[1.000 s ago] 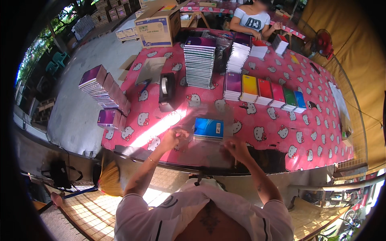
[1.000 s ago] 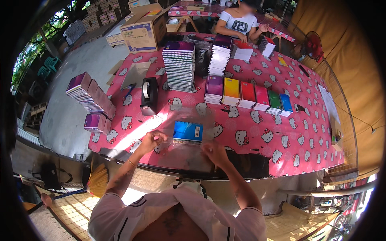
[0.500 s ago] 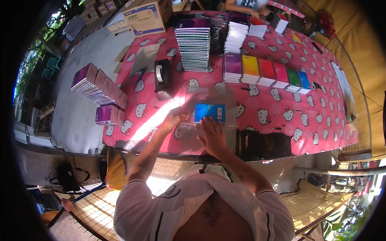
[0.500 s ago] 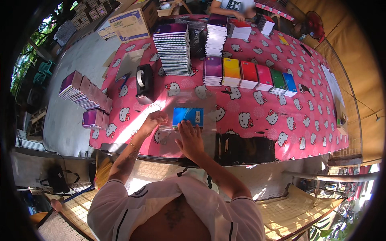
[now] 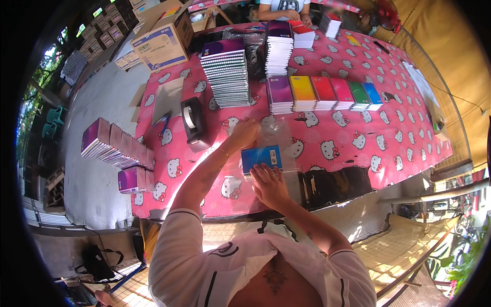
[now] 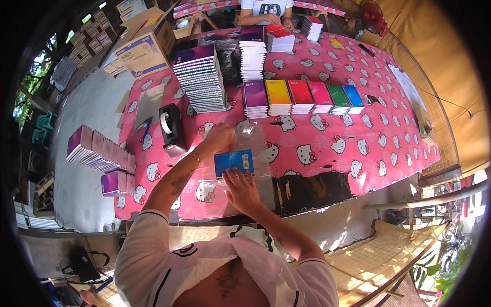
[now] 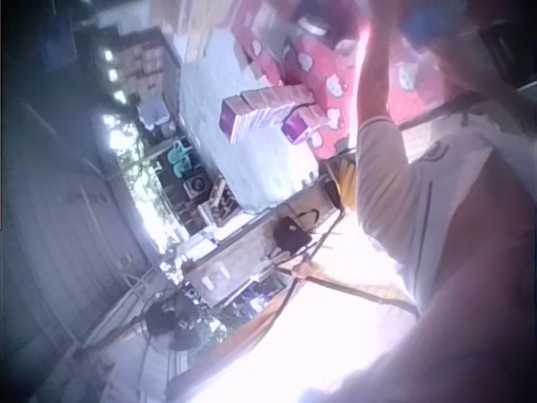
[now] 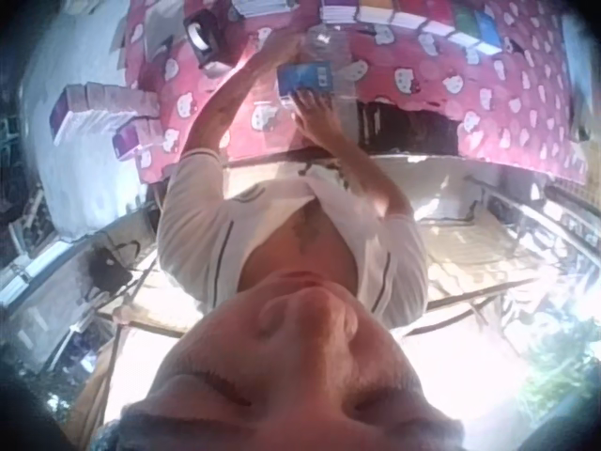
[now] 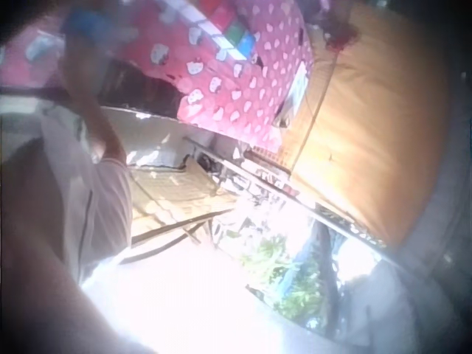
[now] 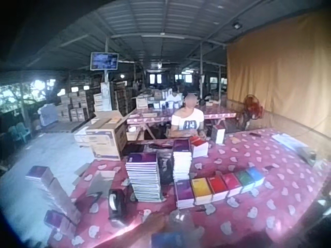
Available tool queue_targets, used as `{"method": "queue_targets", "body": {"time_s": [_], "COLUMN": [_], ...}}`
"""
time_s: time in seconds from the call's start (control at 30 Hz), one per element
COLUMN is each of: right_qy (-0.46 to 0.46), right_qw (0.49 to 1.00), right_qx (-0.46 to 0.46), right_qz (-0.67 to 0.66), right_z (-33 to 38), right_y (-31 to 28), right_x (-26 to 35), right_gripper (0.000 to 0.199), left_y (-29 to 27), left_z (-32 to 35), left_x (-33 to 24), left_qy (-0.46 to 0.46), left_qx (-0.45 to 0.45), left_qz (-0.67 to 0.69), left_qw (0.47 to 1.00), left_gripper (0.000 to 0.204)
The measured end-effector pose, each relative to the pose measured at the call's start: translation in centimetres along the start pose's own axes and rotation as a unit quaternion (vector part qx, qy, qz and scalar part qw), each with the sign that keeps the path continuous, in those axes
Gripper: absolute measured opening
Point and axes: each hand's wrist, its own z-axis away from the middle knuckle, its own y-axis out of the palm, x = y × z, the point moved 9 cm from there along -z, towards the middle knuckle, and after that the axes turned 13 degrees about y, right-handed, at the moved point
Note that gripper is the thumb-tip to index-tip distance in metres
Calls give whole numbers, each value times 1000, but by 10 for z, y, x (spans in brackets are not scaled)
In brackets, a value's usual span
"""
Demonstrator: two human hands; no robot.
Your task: The person picks up colored notebooks from a table, inserts them into plastic sleeves, and seals the sleeves using a tape dispenser before stacking the finished products.
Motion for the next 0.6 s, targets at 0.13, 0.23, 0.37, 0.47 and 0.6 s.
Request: {"method": "queue_targets", "body": {"time_s": [0.13, 0.23, 0.37, 0.47, 0.6], "right_qy": [-8, -8, -5, -13, -28], "right_qw": [1000, 1000, 1000, 1000, 999], "right_qx": [-9, -10, -6, -5, -15], "right_qz": [-11, -11, -3, -11, -2], "right_z": [1, 2, 3, 3, 3], "right_y": [1, -1, 1, 0, -2], "right_x": [5, 7, 1, 3, 5], "right_gripper": [58, 58, 59, 57, 59], "left_y": [-7, -15, -33, -21, -15], "left_z": [9, 13, 8, 6, 3], "left_x": [6, 6, -9, 13, 2], "left_qy": [-32, -26, -18, -89, -63], "left_qx": [-33, -68, -131, -52, -30], "left_qz": [22, 30, -58, -21, -71], "left_qw": [999, 997, 989, 994, 995], "left_gripper": [15, 12, 10, 6, 7]}}
